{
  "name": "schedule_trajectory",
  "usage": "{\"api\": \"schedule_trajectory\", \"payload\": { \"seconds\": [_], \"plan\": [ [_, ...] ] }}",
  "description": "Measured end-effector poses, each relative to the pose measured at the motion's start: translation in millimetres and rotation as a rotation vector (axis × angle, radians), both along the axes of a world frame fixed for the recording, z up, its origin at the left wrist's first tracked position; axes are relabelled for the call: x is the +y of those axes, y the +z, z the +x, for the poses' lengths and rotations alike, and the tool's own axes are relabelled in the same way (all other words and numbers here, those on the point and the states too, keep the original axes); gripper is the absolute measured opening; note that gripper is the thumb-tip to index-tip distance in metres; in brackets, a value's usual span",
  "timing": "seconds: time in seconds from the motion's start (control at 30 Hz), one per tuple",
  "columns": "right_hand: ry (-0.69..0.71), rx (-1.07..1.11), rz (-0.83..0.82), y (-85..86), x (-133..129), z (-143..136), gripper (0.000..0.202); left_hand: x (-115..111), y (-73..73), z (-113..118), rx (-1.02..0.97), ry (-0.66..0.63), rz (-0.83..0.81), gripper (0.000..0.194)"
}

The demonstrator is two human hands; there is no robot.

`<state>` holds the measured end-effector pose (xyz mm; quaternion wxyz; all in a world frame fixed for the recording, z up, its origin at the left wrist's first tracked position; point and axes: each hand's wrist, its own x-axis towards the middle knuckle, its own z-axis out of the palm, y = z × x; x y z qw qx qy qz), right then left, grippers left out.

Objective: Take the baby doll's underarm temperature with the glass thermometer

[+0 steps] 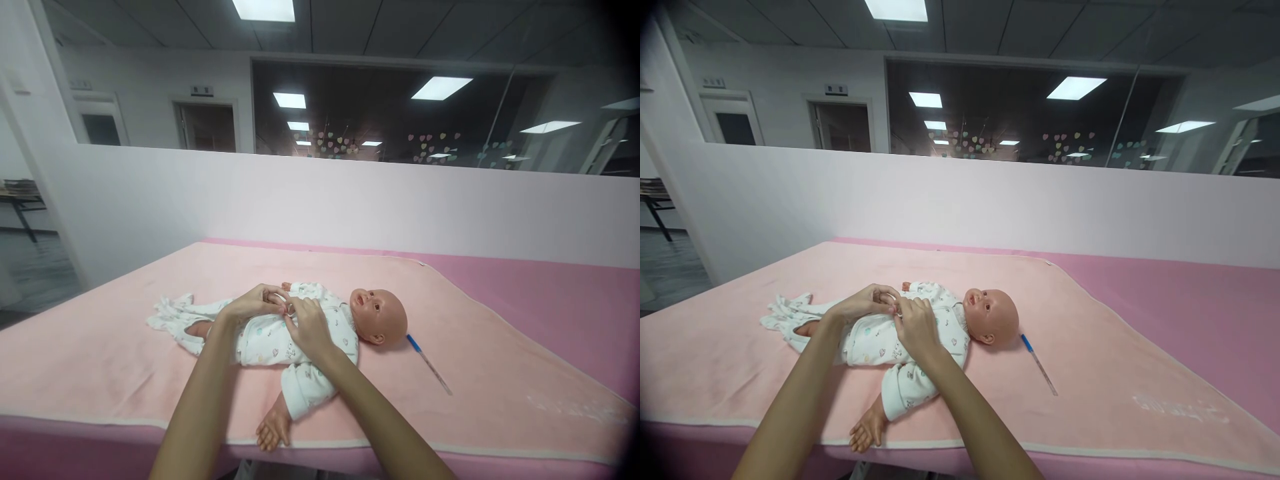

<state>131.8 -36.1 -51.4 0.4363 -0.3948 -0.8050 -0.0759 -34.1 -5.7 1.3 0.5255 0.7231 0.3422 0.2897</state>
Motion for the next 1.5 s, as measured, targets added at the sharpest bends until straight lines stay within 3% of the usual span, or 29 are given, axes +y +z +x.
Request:
{"api": "schedule_trajectory", "payload": {
  "seconds": [0.1,0.2,0.37,0.47,0.53,0.63,0.73,0.9,1.13,1.23,1.33,1.5],
  "plan": [
    [0.003,-0.003,0.022,7.2,-4.1,1.7,0.016,-0.1,1.5,0.3,0.023,0.088,0.056,0.04],
    [0.005,0.101,0.08,25.0,-18.2,17.3,0.024,4.3,2.8,4.2,0.045,0.25,0.18,0.039],
    [-0.197,0.524,0.121,45.3,-60.3,87.6,0.017,13.6,11.0,39.6,0.043,0.453,0.478,0.031],
    [-0.46,0.761,0.087,33.5,-79.7,142.3,0.022,15.2,13.8,76.9,0.166,0.394,0.658,0.025],
    [-0.623,0.761,0.012,17.9,-85.4,176.4,0.025,15.8,9.9,100.0,0.28,0.297,0.721,0.025],
    [-0.791,0.568,-0.262,-8.8,-86.4,217.0,0.028,18.4,-4.8,121.7,0.409,0.234,0.718,0.027],
    [-0.843,0.323,-0.498,-32.2,-85.6,240.3,0.03,21.9,-20.1,126.8,0.449,0.255,0.671,0.032],
    [-0.839,0.116,-0.674,-51.0,-88.3,245.9,0.035,23.1,-24.7,122.7,0.435,0.208,0.617,0.034],
    [-0.885,-0.016,-0.671,-49.0,-87.0,230.4,0.028,18.5,-21.2,121.3,0.523,0.17,0.677,0.027],
    [-0.916,-0.053,-0.668,-43.4,-84.3,227.6,0.025,14.7,-22.4,122.4,0.543,0.219,0.73,0.026],
    [-0.984,-0.047,-0.676,-24.9,-81.5,230.2,0.024,11.5,-24.1,123.2,0.525,0.321,0.765,0.027],
    [-1.066,0.103,-0.519,34.6,-78.6,231.5,0.03,16.3,-29.3,119.2,0.287,0.416,0.702,0.026]
  ]
}}
